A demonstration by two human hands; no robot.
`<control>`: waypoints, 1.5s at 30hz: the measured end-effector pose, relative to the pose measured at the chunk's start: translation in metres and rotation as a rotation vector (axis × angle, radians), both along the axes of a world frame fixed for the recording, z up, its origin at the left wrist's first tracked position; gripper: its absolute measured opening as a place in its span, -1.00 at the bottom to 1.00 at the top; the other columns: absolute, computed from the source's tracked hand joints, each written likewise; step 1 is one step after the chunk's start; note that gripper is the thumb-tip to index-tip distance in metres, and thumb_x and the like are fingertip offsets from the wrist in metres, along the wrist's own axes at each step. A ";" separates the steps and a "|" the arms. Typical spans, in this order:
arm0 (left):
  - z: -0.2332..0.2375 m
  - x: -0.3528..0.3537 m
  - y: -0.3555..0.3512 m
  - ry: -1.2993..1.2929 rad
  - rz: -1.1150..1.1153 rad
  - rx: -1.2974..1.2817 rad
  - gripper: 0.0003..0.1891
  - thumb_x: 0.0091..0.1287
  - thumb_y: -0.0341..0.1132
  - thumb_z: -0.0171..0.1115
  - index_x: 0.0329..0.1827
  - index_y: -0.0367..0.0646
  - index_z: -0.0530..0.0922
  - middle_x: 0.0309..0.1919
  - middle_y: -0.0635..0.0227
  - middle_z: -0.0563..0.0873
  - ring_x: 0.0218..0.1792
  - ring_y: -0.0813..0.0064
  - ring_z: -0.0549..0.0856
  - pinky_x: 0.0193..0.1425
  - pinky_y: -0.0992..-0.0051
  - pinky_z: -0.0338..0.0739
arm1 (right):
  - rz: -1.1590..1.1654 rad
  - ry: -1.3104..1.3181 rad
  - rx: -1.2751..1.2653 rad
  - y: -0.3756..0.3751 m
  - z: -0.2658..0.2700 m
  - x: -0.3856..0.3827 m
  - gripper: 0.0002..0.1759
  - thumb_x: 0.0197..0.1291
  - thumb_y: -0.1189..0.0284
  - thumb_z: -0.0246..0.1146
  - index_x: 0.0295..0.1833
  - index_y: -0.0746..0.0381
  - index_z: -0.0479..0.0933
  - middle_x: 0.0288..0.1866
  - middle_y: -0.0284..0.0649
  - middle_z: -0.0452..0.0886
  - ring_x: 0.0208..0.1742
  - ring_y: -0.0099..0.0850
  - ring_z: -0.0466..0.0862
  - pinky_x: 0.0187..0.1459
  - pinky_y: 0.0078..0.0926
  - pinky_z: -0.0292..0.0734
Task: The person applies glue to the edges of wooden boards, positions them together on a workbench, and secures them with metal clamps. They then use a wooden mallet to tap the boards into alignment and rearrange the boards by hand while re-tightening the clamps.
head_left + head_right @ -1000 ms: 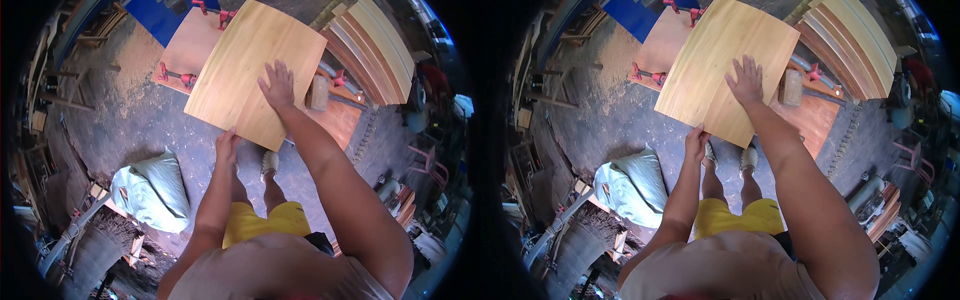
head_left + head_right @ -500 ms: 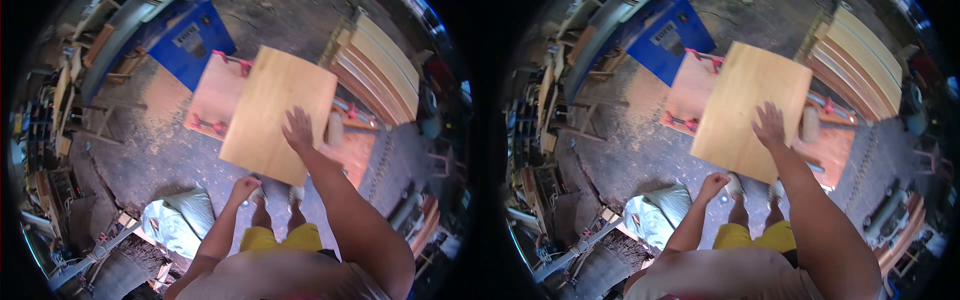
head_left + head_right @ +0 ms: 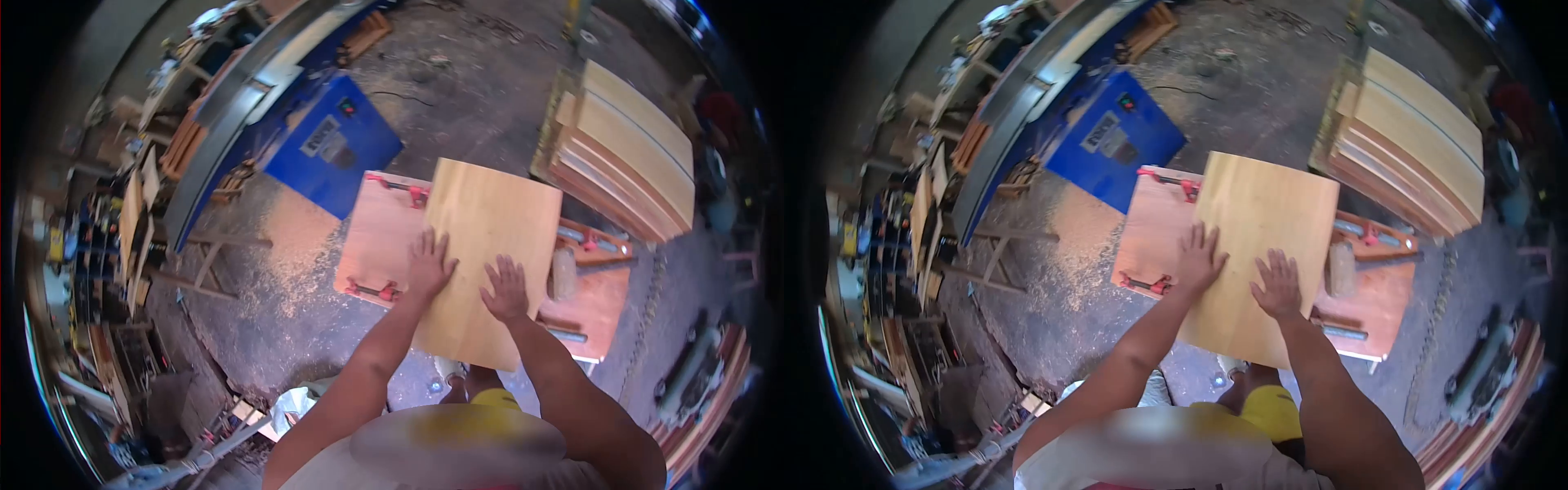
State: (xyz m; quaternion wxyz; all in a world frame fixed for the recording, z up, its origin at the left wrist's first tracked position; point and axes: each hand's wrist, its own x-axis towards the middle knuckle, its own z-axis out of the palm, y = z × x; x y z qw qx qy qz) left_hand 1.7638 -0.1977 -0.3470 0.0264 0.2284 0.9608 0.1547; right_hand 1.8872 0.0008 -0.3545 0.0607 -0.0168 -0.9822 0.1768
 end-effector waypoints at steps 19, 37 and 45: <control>-0.003 -0.010 0.003 -0.036 -0.053 -0.110 -0.26 0.29 0.09 0.12 0.51 0.01 0.25 0.50 -0.14 0.13 0.50 -0.21 0.08 0.41 -0.11 0.10 | -0.102 0.086 0.162 0.090 -0.007 -0.200 -0.36 0.31 0.21 0.09 0.44 0.25 0.26 0.44 -0.11 0.33 0.50 -0.17 0.24 0.51 -0.06 0.01; -0.012 -0.012 -0.006 -0.038 -0.055 0.068 -0.32 0.32 0.08 0.07 0.49 0.05 0.28 0.52 -0.09 0.11 0.51 -0.13 0.08 0.42 -0.08 0.07 | -0.391 -0.048 0.190 -0.008 -0.026 -0.111 -0.25 0.33 0.14 0.09 0.52 0.28 0.10 0.54 0.09 0.12 0.57 0.02 0.06 0.50 0.07 -0.07; 0.024 -0.026 -0.015 -0.462 -0.206 -0.106 -0.12 0.29 0.13 0.14 0.61 0.09 -0.03 0.59 -0.03 -0.22 0.58 -0.07 -0.23 0.48 -0.20 -0.04 | -0.269 -0.080 0.094 -0.090 0.006 -0.025 -0.17 0.23 0.14 0.17 0.48 0.40 0.12 0.53 0.20 0.10 0.56 0.12 0.06 0.49 0.14 -0.07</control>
